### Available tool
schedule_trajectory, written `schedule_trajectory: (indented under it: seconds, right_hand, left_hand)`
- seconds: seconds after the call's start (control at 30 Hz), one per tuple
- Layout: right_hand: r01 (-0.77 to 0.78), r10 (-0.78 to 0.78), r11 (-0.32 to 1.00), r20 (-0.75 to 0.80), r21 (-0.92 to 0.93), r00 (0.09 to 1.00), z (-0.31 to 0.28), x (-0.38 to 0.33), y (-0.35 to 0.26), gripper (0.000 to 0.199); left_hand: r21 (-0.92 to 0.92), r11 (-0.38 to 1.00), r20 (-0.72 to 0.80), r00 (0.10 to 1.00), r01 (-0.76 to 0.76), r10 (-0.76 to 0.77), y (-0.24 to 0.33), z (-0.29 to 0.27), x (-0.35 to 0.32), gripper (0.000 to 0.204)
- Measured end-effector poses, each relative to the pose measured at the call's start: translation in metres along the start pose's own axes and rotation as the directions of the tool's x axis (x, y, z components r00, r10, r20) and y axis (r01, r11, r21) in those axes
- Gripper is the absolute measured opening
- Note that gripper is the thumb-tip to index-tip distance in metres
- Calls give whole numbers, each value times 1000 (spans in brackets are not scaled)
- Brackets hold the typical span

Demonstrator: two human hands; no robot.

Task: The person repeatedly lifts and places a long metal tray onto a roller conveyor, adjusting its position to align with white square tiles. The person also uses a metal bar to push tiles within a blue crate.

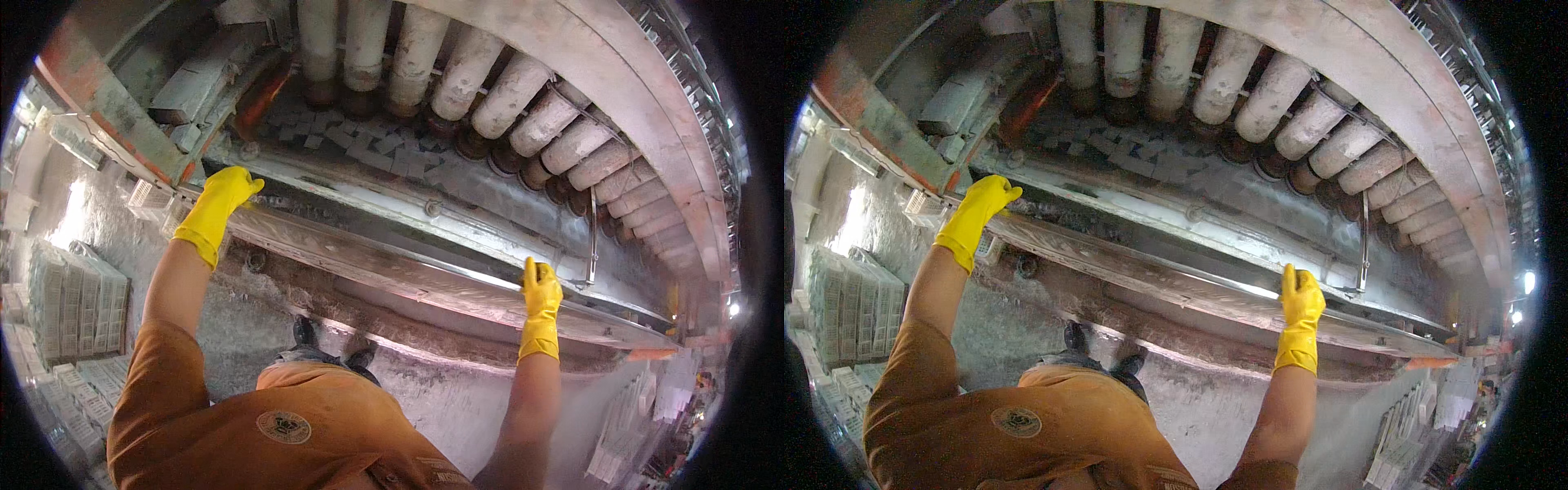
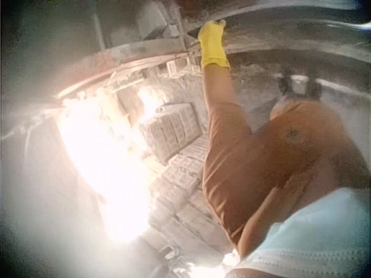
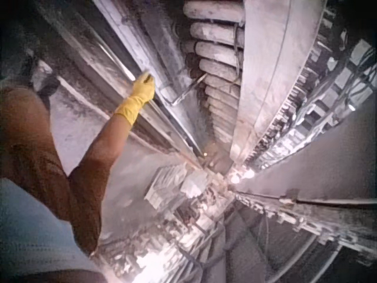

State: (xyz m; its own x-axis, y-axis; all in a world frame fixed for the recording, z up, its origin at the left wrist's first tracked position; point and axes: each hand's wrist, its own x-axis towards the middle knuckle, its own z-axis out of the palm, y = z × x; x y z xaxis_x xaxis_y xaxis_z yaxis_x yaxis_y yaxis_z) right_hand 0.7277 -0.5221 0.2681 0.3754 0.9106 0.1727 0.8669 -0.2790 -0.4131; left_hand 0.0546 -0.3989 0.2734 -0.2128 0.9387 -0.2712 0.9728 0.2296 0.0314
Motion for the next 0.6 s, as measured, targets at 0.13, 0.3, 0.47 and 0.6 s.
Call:
schedule_trajectory:
  seconds: [0.13,0.3,0.47,0.6]
  right_hand:
    - [-232,228,973,106,23,968,-20,19,47,60]
    - [-308,323,945,163,-113,932,-15,48,84,62]
    - [-303,351,932,287,-199,891,-13,59,94,57]
    - [-306,406,898,326,-317,854,-20,65,81,59]
  left_hand:
    - [-95,985,-168,973,143,-157,4,8,6,53]
    - [-148,982,-293,944,113,-153,-24,28,18,48]
    - [-124,978,-245,950,167,-193,-11,22,22,51]
    - [-142,977,-249,950,157,-188,-10,15,17,51]
